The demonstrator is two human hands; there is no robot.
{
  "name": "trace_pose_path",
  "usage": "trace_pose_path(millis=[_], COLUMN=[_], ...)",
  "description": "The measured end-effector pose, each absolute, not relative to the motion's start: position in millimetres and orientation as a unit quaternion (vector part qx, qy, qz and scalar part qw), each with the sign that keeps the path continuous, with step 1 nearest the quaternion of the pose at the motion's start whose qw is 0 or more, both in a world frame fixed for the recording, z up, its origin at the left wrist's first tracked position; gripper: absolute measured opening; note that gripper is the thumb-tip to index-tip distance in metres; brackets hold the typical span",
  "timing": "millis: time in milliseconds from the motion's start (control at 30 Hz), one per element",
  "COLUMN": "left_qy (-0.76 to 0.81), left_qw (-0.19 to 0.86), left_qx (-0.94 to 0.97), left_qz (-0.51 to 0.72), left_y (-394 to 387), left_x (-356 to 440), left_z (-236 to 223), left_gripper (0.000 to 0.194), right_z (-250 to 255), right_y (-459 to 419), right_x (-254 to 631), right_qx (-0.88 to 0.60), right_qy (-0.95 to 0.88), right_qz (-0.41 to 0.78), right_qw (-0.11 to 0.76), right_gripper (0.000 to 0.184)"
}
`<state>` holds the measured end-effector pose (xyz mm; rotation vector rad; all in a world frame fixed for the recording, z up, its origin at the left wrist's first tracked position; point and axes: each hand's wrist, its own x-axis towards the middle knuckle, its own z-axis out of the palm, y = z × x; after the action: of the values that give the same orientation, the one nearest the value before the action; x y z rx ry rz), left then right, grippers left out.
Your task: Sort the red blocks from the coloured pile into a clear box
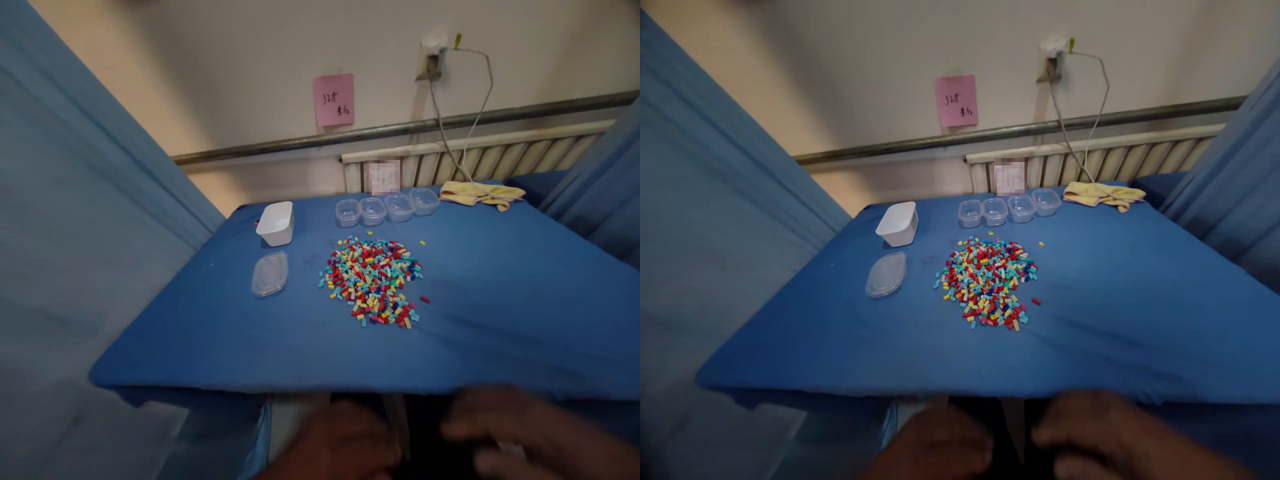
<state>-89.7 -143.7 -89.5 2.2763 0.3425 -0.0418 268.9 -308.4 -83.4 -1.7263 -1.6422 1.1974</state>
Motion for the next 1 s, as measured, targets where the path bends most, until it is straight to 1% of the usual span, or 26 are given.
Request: trace_pose_path(millis=[33,67,133,167,200,233,300,367,467,567,633,767,867,1000], left_qy=[0.138,0.143,0.175,0.182,0.187,0.19,0.191,0.191,0.207,0.251,0.266,0.277,0.296,0.304], left_qw=[0.381,0.317,0.201,0.162,0.132,0.105,0.067,0.044,0.017,0.004,0.005,0.011,0.031,0.059], left_qx=[0.914,0.936,0.959,0.965,0.969,0.973,0.977,0.978,0.974,0.963,0.957,0.953,0.951,0.95], left_qz=[0.011,0.048,0.096,0.101,0.095,0.081,0.061,0.064,0.088,0.102,0.114,0.12,0.085,0.029], left_y=[-134.5,-122.3,-93.9,-79.8,-66.8,-55.1,-35.9,-20.7,0.6,24.3,40.5,65.5,70.0,52.7], left_x=[-76.1,-59.7,-21.1,-0.9,18.3,35.6,61.9,75.5,79.2,78.2,80.4,89.8,91.3,75.3], left_z=[-69.6,-51.6,-25.9,-19.3,-17.0,-18.3,-27.6,-38.9,-48.2,-49.4,-49.7,-50.6,-48.7,-44.0], left_gripper=[0.052,0.059,0.08,0.09,0.1,0.105,0.108,0.1,0.077,0.06,0.053,0.05,0.055,0.061], right_z=[-70.4,-59.2,-44.3,-40.8,-39.8,-41.0,-47.3,-54.8,-60.2,-56.9,-53.8,-54.1,-57.8,-58.2], right_y=[-287.6,-261.2,-199.2,-167.9,-139.0,-113.8,-77.2,-57.5,-46.5,-40.8,-35.0,-21.0,-19.9,-44.4], right_x=[281.1,294.9,323.4,336.4,347.6,356.6,367.9,371.9,370.5,361.7,350.0,314.7,290.0,276.9], right_qx=[-0.628,-0.636,-0.679,-0.718,-0.757,-0.78,-0.787,-0.789,-0.788,-0.762,-0.732,-0.68,-0.654,-0.601], right_qy=[-0.631,-0.651,-0.651,-0.629,-0.608,-0.598,-0.596,-0.597,-0.599,-0.628,-0.657,-0.699,-0.714,-0.752], right_qz=[0.386,0.328,0.205,0.153,0.117,0.098,0.09,0.083,0.078,0.085,0.089,0.089,0.087,0.094], right_qw=[0.241,0.252,0.271,0.256,0.211,0.155,0.129,0.119,0.117,0.135,0.157,0.205,0.233,0.254], right_gripper=[0.044,0.047,0.054,0.056,0.056,0.056,0.051,0.045,0.04,0.037,0.036,0.036,0.036,0.035])
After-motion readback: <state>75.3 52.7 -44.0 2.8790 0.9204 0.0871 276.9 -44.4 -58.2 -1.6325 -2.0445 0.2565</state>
